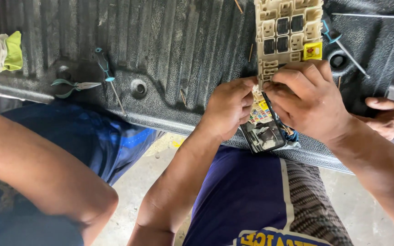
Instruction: Replacing and testing fuses in an automotive fuse box assembly on a truck bed workspace.
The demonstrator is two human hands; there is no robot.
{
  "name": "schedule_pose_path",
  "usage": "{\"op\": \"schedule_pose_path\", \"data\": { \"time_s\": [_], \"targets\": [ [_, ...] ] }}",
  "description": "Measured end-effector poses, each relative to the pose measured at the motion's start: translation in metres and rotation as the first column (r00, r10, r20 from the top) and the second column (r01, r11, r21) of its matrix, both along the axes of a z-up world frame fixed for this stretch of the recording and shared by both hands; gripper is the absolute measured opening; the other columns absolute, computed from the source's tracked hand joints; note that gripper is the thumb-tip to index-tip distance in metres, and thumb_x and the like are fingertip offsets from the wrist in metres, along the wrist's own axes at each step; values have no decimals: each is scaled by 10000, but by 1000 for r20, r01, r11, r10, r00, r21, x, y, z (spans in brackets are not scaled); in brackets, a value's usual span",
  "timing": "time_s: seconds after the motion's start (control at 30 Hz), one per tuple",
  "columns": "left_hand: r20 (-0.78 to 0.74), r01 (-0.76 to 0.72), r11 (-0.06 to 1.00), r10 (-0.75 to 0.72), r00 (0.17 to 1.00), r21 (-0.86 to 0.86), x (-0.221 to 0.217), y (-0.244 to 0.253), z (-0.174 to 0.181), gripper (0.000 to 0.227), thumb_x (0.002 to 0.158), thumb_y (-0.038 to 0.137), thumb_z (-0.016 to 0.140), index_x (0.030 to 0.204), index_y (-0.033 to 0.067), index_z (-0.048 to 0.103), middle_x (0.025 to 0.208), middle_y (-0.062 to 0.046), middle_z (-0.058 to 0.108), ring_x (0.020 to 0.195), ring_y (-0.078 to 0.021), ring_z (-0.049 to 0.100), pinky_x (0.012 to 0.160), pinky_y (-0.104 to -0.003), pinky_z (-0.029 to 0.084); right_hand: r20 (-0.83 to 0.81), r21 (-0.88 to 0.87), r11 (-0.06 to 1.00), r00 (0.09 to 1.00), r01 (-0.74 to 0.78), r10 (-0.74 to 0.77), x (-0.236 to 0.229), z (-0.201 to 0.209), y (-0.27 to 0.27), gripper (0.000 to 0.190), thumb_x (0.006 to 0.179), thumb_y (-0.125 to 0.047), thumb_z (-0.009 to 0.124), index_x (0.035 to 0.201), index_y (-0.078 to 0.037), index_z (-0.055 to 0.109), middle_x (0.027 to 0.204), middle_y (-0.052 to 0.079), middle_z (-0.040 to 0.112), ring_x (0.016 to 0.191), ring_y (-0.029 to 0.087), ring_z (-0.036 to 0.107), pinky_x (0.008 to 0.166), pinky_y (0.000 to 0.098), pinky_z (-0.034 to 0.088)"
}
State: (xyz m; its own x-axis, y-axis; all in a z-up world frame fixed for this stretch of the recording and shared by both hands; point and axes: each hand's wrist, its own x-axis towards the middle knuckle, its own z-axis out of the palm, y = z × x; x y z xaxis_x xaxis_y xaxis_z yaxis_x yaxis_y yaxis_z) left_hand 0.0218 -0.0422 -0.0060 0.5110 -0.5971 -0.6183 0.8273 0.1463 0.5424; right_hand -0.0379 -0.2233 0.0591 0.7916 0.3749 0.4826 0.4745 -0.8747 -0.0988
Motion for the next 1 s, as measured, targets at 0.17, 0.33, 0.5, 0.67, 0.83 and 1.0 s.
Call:
{"op": "schedule_pose_path", "data": {
  "time_s": [0.17,0.33,0.5,0.67,0.83,1.0],
  "targets": [
    [-30,-34,999,34,999,-28,0,3,2,257,1080,225,480,1130,37,647,628,102,398,460,-20,312,398,-207,237,-76,163,986,997,36,-24,-5,-9,-1,259,803,-41,863,1052,-36,791,1103,56,634,1021,231,623,885,361,482],
    [-43,-23,996,19,999,-91,-1,6,-6,268,1076,195,477,1189,27,653,641,101,396,483,-27,325,418,-216,251,-119,188,981,993,47,-25,-14,-22,-2,253,877,0,853,1112,-76,793,1199,40,644,1138,217,621,974,363,504],
    [-57,-36,998,33,998,-55,-3,4,-14,261,1071,188,459,1212,46,627,661,105,404,494,-21,326,418,-208,232,-52,134,991,998,25,-18,-5,-7,6,252,727,35,821,964,-41,779,1065,61,644,1029,249,626,900,382,499],
    [-42,-3,999,0,999,-54,0,2,-14,235,1089,197,460,1177,36,607,660,97,398,493,-26,308,416,-213,214,-80,126,992,997,27,-17,-9,-23,3,251,858,15,826,1093,-60,777,1157,37,645,1140,251,618,991,409,464],
    [6,32,996,-31,999,-78,0,7,1,277,1092,197,446,1194,26,639,657,99,387,497,-25,301,420,-214,222,-12,89,995,999,36,-35,0,-3,14,185,796,-3,836,958,-44,758,1041,55,643,1032,253,612,914,394,464],
    [0,-30,998,30,1000,-62,-9,27,25,278,1084,236,420,1191,97,636,643,77,390,478,-36,323,405,-222,261,-166,372,922,985,102,-42,-14,8,12,219,880,18,834,1062,13,713,1130,114,671,1072,295,634,913,391,521]
  ]
}}
